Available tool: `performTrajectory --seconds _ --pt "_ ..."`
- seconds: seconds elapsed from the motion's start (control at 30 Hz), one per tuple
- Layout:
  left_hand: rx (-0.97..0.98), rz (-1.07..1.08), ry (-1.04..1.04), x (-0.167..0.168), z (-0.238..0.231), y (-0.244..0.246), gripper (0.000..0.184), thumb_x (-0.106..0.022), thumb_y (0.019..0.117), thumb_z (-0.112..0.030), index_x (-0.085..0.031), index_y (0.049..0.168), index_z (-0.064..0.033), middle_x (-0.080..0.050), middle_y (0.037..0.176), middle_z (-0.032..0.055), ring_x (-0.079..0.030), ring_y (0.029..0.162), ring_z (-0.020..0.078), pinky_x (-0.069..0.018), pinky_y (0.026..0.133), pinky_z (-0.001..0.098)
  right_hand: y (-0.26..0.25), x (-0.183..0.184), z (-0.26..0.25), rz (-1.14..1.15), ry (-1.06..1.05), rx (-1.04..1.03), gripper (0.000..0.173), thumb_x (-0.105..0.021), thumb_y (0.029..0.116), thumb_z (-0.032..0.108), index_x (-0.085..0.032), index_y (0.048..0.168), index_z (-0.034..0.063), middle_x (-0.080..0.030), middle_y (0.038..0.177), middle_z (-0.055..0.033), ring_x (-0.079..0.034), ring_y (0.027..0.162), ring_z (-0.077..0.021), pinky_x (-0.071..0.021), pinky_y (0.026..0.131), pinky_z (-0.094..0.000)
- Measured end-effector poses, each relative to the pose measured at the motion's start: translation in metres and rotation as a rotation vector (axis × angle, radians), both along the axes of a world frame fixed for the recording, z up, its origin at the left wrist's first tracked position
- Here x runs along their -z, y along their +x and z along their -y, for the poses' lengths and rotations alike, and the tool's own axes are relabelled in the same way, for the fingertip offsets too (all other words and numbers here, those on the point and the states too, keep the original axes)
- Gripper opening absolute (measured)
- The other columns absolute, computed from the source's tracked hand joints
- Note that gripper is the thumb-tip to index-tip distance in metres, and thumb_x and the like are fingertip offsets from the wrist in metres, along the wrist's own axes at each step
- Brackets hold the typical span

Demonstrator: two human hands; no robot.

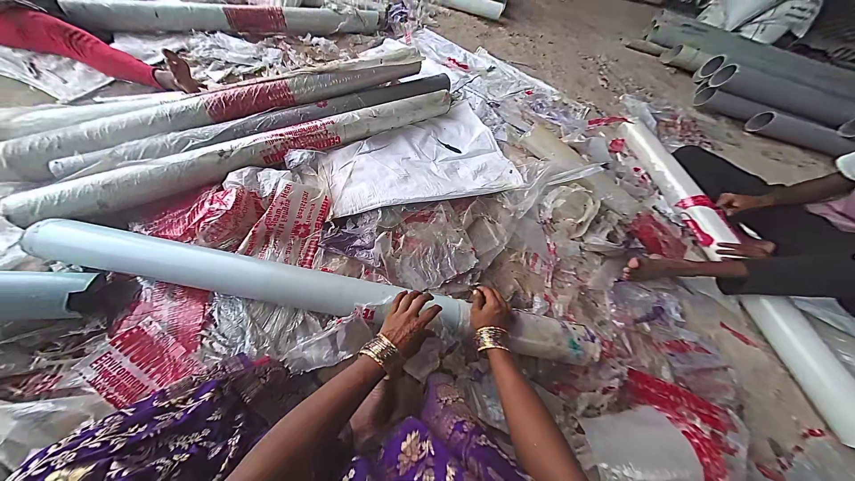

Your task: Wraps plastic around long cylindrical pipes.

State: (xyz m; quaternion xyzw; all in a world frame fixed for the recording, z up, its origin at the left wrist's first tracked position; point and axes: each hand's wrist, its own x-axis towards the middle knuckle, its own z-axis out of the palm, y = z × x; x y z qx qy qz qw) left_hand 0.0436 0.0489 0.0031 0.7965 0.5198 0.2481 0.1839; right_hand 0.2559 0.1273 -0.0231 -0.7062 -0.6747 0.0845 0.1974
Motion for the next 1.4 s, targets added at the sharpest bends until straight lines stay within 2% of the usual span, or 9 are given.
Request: performTrajectory --seconds 0.07,0.2,0.37,0.73,0.97,1.07,1.17,1.33,1.4 --pt "0.104 -0.083 -0.111 0.010 -0.013 0.009 0.039 -0.073 0.0923 -0.014 -0.069 0.131 -0.0086 -0.061 0.142 0.0194 -0.052 0.138 0.0415 -0.0275 0.119 0.0650 0.000 -0.004 -0.002 0.005 -0.022 0.010 0.028 -0.056 0.1020 0.015 -0.075 0.114 -0.0011 -0.073 0.118 -0.0222 -0.069 0.113 -0.0397 -0.0454 0.103 -0.0604" --pt "0.109 -0.095 0.009 0.027 -0.019 0.020 0.025 -0.061 0.0927 0.004 -0.074 0.113 -0.0021 -0.069 0.118 0.0230 -0.065 0.115 0.0429 -0.0496 0.100 0.0574 -0.001 -0.005 -0.004 0.012 -0.038 0.015 0.028 -0.055 0.1023 0.015 -0.075 0.115 -0.0017 -0.073 0.117 -0.0229 -0.069 0.113 -0.0403 -0.0460 0.103 -0.0601" --pt "0.104 -0.132 -0.424 -0.007 -0.036 0.031 0.032 -0.042 0.1057 -0.003 -0.059 0.131 0.0057 -0.062 0.131 0.0274 -0.057 0.128 0.0437 -0.0439 0.104 0.0568 -0.001 -0.003 -0.002 0.023 -0.039 0.019 0.029 -0.055 0.1021 0.015 -0.075 0.115 -0.0013 -0.073 0.118 -0.0229 -0.068 0.114 -0.0408 -0.0446 0.104 -0.0614" --pt "0.064 -0.172 -0.676 -0.023 0.045 0.013 0.043 -0.056 0.1023 -0.017 -0.054 0.141 0.0018 -0.064 0.132 0.0243 -0.057 0.130 0.0398 -0.0386 0.114 0.0535 -0.005 -0.014 -0.002 0.049 -0.142 0.099 0.029 -0.054 0.1043 0.018 -0.074 0.118 0.0018 -0.072 0.122 -0.0214 -0.067 0.117 -0.0393 -0.0436 0.104 -0.0608" --pt "0.099 0.079 -0.365 -0.022 0.089 -0.066 0.034 -0.068 0.0961 -0.017 -0.066 0.127 -0.0012 -0.067 0.123 0.0225 -0.062 0.119 0.0409 -0.0483 0.104 0.0542 -0.006 -0.011 -0.007 0.018 -0.143 0.107 0.029 -0.054 0.1044 0.017 -0.074 0.117 -0.0012 -0.071 0.123 -0.0249 -0.066 0.118 -0.0434 -0.0426 0.105 -0.0638" --pt "-0.083 0.084 0.115 -0.032 0.084 -0.084 0.029 -0.070 0.0894 -0.023 -0.074 0.115 -0.0117 -0.073 0.121 0.0096 -0.067 0.118 0.0328 -0.0501 0.101 0.0568 -0.005 -0.010 -0.007 0.009 -0.126 0.087 0.029 -0.055 0.1041 0.015 -0.073 0.116 -0.0029 -0.071 0.121 -0.0269 -0.065 0.117 -0.0455 -0.0423 0.103 -0.0656" --pt "-0.333 0.130 0.292 -0.036 0.057 -0.110 0.037 -0.073 0.0862 -0.027 -0.073 0.120 -0.0113 -0.068 0.130 0.0147 -0.061 0.125 0.0398 -0.0484 0.101 0.0601 -0.004 -0.009 -0.007 0.007 -0.111 0.078 0.028 -0.055 0.1038 0.015 -0.074 0.115 -0.0034 -0.071 0.120 -0.0279 -0.066 0.116 -0.0466 -0.0428 0.102 -0.0671" --pt "-0.200 -0.057 -0.314 -0.037 0.028 -0.094 0.070 -0.079 0.0872 -0.034 -0.052 0.151 -0.0230 -0.037 0.164 0.0148 -0.026 0.154 0.0430 -0.0210 0.120 0.0685 -0.004 -0.007 -0.011 0.007 -0.117 0.083 0.029 -0.055 0.1041 0.016 -0.073 0.116 -0.0027 -0.071 0.120 -0.0267 -0.066 0.117 -0.0457 -0.0417 0.104 -0.0664" --pt "-0.186 -0.114 -0.423 -0.019 0.025 -0.077 0.057 -0.073 0.0937 -0.024 -0.056 0.148 -0.0202 -0.043 0.160 0.0152 -0.032 0.151 0.0423 -0.0235 0.119 0.0677 -0.003 -0.006 -0.010 0.009 -0.117 0.078 0.028 -0.055 0.1042 0.016 -0.073 0.116 -0.0026 -0.071 0.120 -0.0267 -0.066 0.117 -0.0460 -0.0420 0.103 -0.0667"
